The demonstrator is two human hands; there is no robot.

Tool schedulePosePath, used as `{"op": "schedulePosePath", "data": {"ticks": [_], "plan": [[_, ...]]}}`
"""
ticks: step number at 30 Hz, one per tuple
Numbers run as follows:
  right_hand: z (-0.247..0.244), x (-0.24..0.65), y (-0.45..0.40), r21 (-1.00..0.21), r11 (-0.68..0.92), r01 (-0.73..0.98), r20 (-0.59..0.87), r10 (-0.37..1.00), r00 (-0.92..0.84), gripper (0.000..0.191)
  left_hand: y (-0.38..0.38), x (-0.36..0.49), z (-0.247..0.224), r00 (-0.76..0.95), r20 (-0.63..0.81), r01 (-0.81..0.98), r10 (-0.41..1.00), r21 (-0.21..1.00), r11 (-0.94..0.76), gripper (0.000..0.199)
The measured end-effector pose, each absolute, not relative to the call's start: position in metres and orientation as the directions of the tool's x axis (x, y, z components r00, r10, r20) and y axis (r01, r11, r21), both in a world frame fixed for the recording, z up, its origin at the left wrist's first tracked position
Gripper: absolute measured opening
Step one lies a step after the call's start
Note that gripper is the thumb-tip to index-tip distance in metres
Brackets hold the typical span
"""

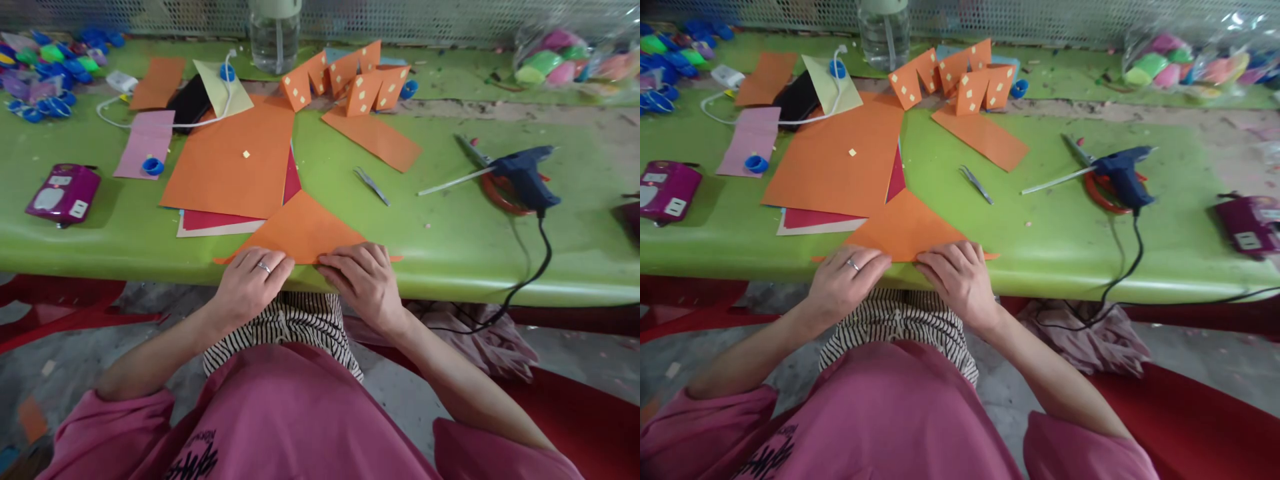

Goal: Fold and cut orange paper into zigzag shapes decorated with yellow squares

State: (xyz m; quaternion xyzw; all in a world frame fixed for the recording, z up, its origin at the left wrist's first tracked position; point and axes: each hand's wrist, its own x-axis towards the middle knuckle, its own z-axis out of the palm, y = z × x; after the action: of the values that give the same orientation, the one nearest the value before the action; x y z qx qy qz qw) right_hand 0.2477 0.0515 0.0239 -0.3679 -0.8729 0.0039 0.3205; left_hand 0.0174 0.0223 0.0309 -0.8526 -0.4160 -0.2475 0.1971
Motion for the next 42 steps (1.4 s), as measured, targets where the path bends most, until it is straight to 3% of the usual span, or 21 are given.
{"op": "schedulePosePath", "data": {"ticks": [7,12,23,32,42], "plan": [[0.03,0.246,0.053,-0.143,0.702,0.697,0.475,0.667,-0.574,0.015,0.024,0.018,0.03,0.523,0.574,0.825,0.63,-0.156,-0.543,0.007],[0.032,0.244,0.053,-0.15,0.66,0.736,0.378,0.726,-0.575,0.019,0.024,0.02,0.029,0.489,0.56,0.846,0.669,-0.115,-0.521,0.01],[0.048,0.234,0.059,-0.068,0.607,0.791,0.303,0.768,-0.564,0.027,0.029,0.024,0.042,0.383,0.369,0.913,0.847,-0.01,-0.408,0.019],[0.049,0.237,0.065,-0.12,0.555,0.823,0.241,0.821,-0.518,0.025,0.035,0.022,0.048,0.325,0.29,0.925,0.9,0.1,-0.367,0.017],[0.051,0.236,0.071,-0.153,0.532,0.833,0.177,0.844,-0.506,0.026,0.038,-0.001,0.05,0.296,0.273,0.94,0.915,0.09,-0.33,0.022]]}}
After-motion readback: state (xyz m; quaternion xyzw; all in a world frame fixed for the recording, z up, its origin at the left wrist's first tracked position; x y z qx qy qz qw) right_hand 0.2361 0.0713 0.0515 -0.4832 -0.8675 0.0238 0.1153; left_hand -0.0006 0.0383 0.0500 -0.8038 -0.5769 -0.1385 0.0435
